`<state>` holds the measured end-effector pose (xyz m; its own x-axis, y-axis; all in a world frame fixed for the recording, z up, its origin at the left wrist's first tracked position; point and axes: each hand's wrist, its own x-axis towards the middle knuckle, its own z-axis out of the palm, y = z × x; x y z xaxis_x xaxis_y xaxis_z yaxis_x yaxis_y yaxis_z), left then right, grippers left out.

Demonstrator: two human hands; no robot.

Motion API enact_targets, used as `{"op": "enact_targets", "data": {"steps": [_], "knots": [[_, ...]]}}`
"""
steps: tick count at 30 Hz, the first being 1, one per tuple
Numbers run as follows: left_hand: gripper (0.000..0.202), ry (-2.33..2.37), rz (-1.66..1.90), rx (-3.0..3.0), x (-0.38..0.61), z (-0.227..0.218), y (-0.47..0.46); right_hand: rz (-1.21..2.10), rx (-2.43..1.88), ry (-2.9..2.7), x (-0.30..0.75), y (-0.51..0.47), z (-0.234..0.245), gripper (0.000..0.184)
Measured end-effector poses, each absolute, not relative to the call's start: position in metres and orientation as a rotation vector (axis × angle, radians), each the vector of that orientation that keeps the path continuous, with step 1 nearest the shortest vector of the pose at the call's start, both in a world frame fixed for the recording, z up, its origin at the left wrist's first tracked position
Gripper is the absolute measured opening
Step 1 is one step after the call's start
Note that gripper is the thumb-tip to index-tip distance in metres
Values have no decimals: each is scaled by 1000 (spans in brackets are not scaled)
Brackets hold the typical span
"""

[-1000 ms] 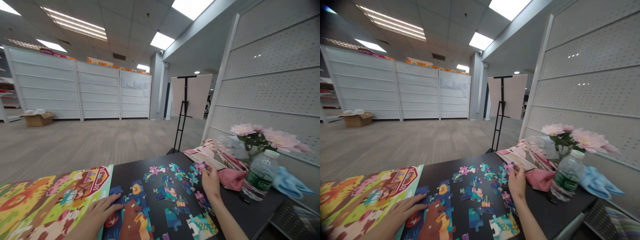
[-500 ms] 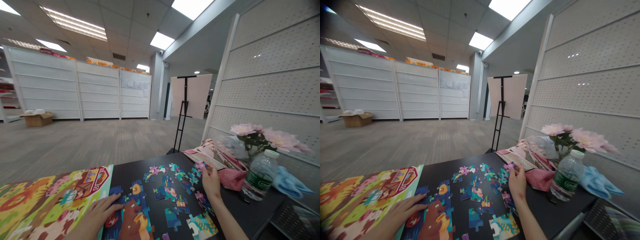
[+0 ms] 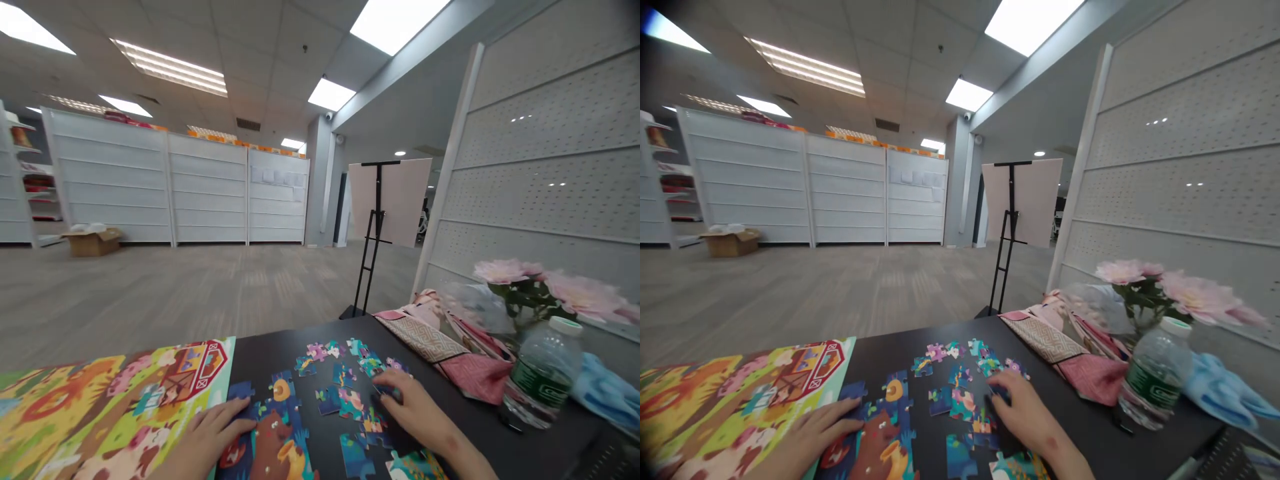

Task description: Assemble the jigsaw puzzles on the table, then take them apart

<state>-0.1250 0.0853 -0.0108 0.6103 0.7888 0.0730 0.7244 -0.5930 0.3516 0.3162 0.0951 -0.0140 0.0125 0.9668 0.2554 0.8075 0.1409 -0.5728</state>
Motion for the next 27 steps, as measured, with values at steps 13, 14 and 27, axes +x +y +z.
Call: {"op": "enact_targets", "data": {"steps": [13, 14, 27], "knots": [[76, 1301, 247, 2333, -121, 9, 73, 1021, -1480, -1681, 260, 98, 18, 18], [77, 1306, 235, 2330, -121, 10, 72, 1075, -1411, -1605, 245, 104, 17, 25], [80, 1275, 287, 2279, -124, 12, 72, 903, -1565, -1543, 195, 152, -11, 18]]}}
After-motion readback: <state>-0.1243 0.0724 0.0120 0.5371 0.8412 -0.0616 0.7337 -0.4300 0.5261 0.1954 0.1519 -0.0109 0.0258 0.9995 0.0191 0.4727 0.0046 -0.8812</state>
